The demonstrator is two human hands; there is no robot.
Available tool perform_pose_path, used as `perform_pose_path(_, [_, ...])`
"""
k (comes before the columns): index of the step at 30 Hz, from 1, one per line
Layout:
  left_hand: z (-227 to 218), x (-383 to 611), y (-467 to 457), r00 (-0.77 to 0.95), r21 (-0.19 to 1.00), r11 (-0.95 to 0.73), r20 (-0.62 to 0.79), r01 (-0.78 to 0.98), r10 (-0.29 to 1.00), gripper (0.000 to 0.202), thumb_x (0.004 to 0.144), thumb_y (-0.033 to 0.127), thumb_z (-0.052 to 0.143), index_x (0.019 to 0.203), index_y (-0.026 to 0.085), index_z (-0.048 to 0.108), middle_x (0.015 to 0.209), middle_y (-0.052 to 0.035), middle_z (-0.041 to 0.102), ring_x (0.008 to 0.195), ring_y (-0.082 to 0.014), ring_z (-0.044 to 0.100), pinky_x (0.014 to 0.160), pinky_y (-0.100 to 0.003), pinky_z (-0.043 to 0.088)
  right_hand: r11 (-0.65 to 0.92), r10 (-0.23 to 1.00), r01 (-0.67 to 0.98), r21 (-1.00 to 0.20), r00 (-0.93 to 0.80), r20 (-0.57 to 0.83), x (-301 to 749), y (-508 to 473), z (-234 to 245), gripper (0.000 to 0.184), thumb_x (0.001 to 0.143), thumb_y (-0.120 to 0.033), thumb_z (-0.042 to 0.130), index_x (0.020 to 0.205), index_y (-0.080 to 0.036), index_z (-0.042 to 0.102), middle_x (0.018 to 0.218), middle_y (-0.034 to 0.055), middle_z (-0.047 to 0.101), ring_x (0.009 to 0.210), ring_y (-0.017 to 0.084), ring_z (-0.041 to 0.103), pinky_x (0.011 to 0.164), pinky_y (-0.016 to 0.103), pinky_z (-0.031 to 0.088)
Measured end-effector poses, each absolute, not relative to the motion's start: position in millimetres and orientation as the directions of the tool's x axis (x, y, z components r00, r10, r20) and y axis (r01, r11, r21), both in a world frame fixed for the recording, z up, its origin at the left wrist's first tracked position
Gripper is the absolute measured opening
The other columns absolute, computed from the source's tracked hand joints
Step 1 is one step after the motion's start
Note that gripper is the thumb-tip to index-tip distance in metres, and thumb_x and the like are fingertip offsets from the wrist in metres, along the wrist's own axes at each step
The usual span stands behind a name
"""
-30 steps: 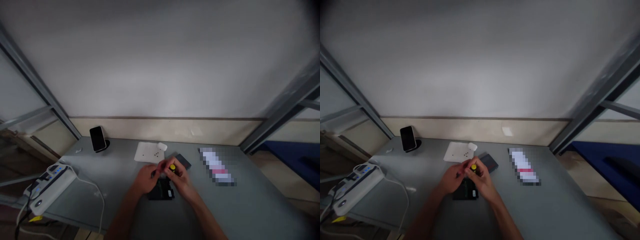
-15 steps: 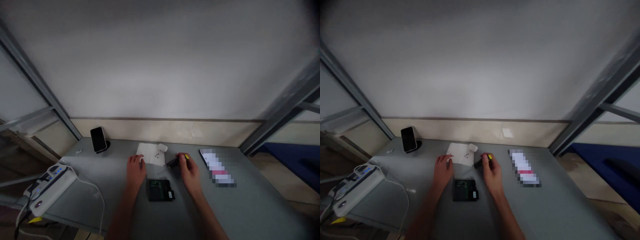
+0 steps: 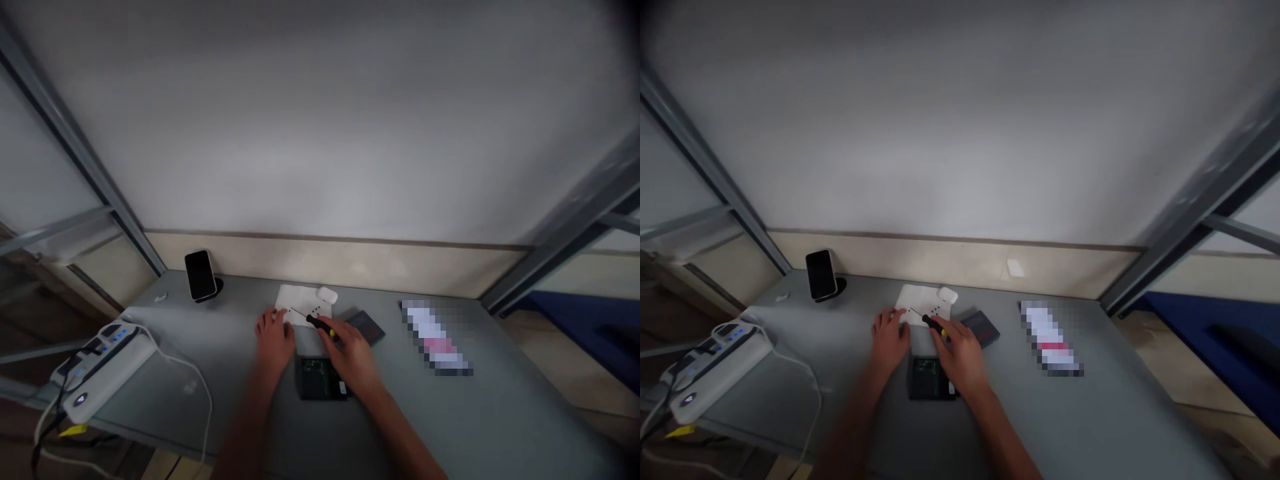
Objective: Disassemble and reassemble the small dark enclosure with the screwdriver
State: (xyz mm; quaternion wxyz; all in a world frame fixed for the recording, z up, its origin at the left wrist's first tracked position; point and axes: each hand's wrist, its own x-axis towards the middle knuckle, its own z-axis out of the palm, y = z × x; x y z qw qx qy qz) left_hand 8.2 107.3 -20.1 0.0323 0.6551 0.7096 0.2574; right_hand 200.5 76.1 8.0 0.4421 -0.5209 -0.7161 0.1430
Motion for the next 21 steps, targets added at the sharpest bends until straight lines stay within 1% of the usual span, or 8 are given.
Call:
perform_pose_path(5, [-25, 6, 109, -0.129, 0.430, -0.026, 0.327, 0.902, 0.936, 0.037, 0.094, 0.017, 0.056, 0.128, 0.022, 0.070, 0.132, -0.0153, 0.065, 0.123, -0.0358, 0.055, 0.103, -0.052, 0.045, 0.361, 0.904, 0.574, -0.735, -0.021, 0.427, 202, 77, 12, 0.031, 0.101, -0.041, 0.059, 0.121, -0.027, 0.078, 0.112, 0.0075, 0.082, 0.088, 0.027, 0.077, 0.089, 0.043, 0.060])
perform_pose_path(10, [-23, 7, 112, -0.178, 0.502, -0.044, 0.386, 0.864, 0.905, 0.030, 0.096, 0.023, 0.061, 0.123, 0.024, 0.073, 0.126, -0.0138, 0.068, 0.120, -0.0354, 0.057, 0.101, -0.052, 0.046, 0.323, 0.916, 0.472, -0.820, 0.062, 0.396, 204, 75, 19, 0.033, 0.101, -0.045, 0.058, 0.117, -0.024, 0.077, 0.111, 0.0094, 0.082, 0.095, 0.029, 0.076, 0.089, 0.042, 0.058])
perform_pose_path(13, [-20, 7, 114, -0.177, 0.549, -0.082, 0.404, 0.832, 0.898, 0.025, 0.096, 0.026, 0.065, 0.118, 0.026, 0.076, 0.124, -0.0113, 0.071, 0.119, -0.0345, 0.058, 0.101, -0.052, 0.046, 0.278, 0.929, 0.380, -0.882, 0.127, 0.348, 206, 75, 23, 0.039, 0.102, -0.051, 0.055, 0.113, -0.021, 0.076, 0.105, 0.0108, 0.082, 0.091, 0.028, 0.076, 0.084, 0.038, 0.058])
perform_pose_path(17, [-19, 7, 118, -0.147, 0.604, -0.179, 0.451, 0.776, 0.881, 0.017, 0.096, 0.022, 0.066, 0.104, 0.027, 0.080, 0.110, -0.0068, 0.077, 0.111, -0.0301, 0.061, 0.101, -0.048, 0.047, 0.228, 0.937, 0.323, -0.918, 0.185, 0.298, 210, 76, 25, 0.048, 0.101, -0.059, 0.052, 0.111, -0.018, 0.075, 0.090, 0.0097, 0.079, 0.080, 0.027, 0.074, 0.072, 0.035, 0.057])
perform_pose_path(19, [-20, 6, 120, -0.137, 0.612, -0.211, 0.472, 0.763, 0.871, 0.015, 0.096, 0.021, 0.066, 0.099, 0.026, 0.080, 0.106, -0.0062, 0.078, 0.108, -0.0283, 0.063, 0.100, -0.045, 0.048, 0.220, 0.937, 0.320, -0.922, 0.195, 0.291, 212, 77, 25, 0.050, 0.100, -0.061, 0.052, 0.110, -0.018, 0.075, 0.086, 0.0090, 0.078, 0.078, 0.026, 0.073, 0.071, 0.035, 0.056])
perform_pose_path(21, [-20, 6, 120, -0.131, 0.610, -0.225, 0.483, 0.760, 0.866, 0.014, 0.095, 0.021, 0.067, 0.098, 0.025, 0.080, 0.105, -0.0060, 0.078, 0.107, -0.0273, 0.063, 0.099, -0.043, 0.049, 0.219, 0.936, 0.315, -0.923, 0.201, 0.291, 213, 77, 26, 0.050, 0.100, -0.062, 0.052, 0.109, -0.019, 0.075, 0.086, 0.0085, 0.078, 0.078, 0.026, 0.072, 0.072, 0.035, 0.055])
